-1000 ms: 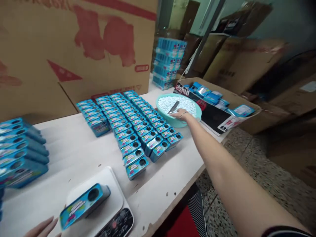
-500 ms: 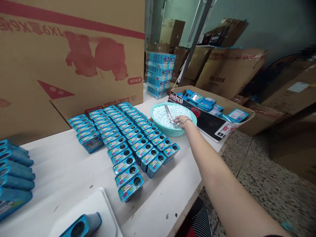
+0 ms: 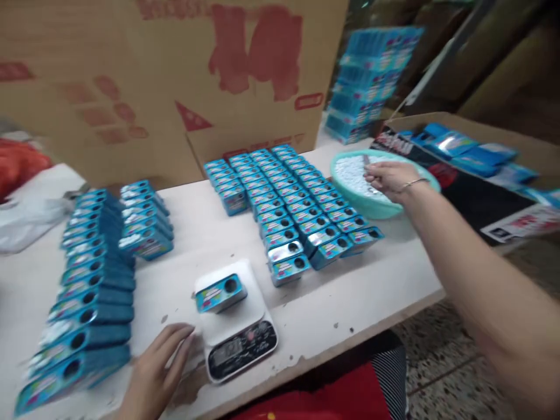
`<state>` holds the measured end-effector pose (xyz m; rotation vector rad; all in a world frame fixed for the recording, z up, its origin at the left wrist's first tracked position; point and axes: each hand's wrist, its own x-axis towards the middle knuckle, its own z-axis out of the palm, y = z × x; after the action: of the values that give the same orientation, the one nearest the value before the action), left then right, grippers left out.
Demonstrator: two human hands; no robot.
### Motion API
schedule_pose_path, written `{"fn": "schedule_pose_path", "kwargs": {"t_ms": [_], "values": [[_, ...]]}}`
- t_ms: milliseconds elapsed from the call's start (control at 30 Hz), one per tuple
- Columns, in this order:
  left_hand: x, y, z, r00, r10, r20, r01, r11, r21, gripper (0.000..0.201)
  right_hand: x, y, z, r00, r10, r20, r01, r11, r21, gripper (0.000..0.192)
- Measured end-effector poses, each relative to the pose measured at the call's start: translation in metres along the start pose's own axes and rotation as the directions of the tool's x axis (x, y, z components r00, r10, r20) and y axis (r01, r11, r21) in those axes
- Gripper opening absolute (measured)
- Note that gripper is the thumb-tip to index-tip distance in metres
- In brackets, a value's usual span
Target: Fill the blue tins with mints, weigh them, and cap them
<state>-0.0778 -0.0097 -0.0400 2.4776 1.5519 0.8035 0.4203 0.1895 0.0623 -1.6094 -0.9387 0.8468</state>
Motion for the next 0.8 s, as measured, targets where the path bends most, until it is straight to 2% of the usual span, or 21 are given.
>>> {"fn": "schedule_pose_path", "kwargs": {"t_ms": [67, 100, 133, 200, 233, 267, 300, 367, 500, 600, 700, 767, 800], "values": [[-0.004, 0.009, -0.003, 1.0, -0.009, 0.022, 0.009, 1.0, -0.004, 0.019, -0.036, -0.014, 0.03, 0.984, 0.013, 0.178, -0.018, 1.0, 0.022, 0.008], [-0.006, 0.012, -0.005, 1.0, -0.01, 0.026, 0.01, 1.0, -0.01, 0.019, -0.06, -0.022, 0.047, 0.942, 0.013, 0.336, -0.017, 1.0, 0.008, 0.004], [-0.008, 0.015, -0.006, 1.0, -0.011, 0.024, 0.011, 1.0, -0.019, 0.019, -0.085, -0.029, 0.064, 0.884, 0.016, 0.468, 0.0, 0.999, -0.034, 0.005], [-0.015, 0.019, -0.01, 1.0, -0.013, 0.014, 0.014, 0.999, -0.042, 0.018, -0.135, -0.039, 0.097, 0.715, -0.032, 0.699, 0.159, 0.98, -0.117, 0.009], [-0.018, 0.02, -0.011, 1.0, -0.018, 0.009, 0.018, 0.998, -0.053, 0.018, -0.156, -0.042, 0.113, 0.634, -0.059, 0.771, 0.273, 0.95, -0.152, 0.009], [-0.022, 0.021, -0.012, 1.0, -0.022, 0.006, 0.023, 0.998, -0.063, 0.018, -0.174, -0.042, 0.127, 0.574, -0.085, 0.814, 0.393, 0.901, -0.182, 0.009], [-0.026, 0.021, -0.013, 1.0, -0.028, 0.005, 0.028, 0.997, -0.073, 0.018, -0.187, -0.042, 0.139, 0.53, -0.107, 0.841, 0.503, 0.839, -0.209, 0.01], [-0.035, 0.02, -0.013, 0.999, -0.038, 0.009, 0.038, 0.995, -0.096, 0.018, -0.204, -0.038, 0.158, 0.48, -0.113, 0.87, 0.65, 0.712, -0.267, 0.011], [-0.05, 0.019, -0.014, 0.998, -0.068, 0.004, 0.068, 0.989, -0.134, 0.018, -0.214, -0.03, 0.173, 0.469, -0.042, 0.882, 0.748, 0.549, -0.372, 0.018], [-0.058, 0.018, -0.014, 0.996, -0.094, 0.002, 0.093, 0.984, -0.149, 0.019, -0.216, -0.029, 0.177, 0.481, -0.034, 0.876, 0.771, 0.492, -0.404, 0.022], [-0.061, 0.018, -0.012, 0.994, -0.106, -0.001, 0.104, 0.98, -0.171, 0.019, -0.217, -0.03, 0.181, 0.488, -0.076, 0.87, 0.766, 0.514, -0.385, 0.013], [-0.062, 0.018, -0.009, 0.994, -0.111, 0.006, 0.11, 0.974, -0.199, 0.019, -0.215, -0.031, 0.181, 0.518, -0.141, 0.844, 0.728, 0.592, -0.347, 0.014], [-0.062, 0.018, -0.006, 0.993, -0.117, 0.014, 0.117, 0.969, -0.216, 0.018, -0.213, -0.031, 0.179, 0.543, -0.163, 0.824, 0.68, 0.662, -0.317, 0.017]]}}
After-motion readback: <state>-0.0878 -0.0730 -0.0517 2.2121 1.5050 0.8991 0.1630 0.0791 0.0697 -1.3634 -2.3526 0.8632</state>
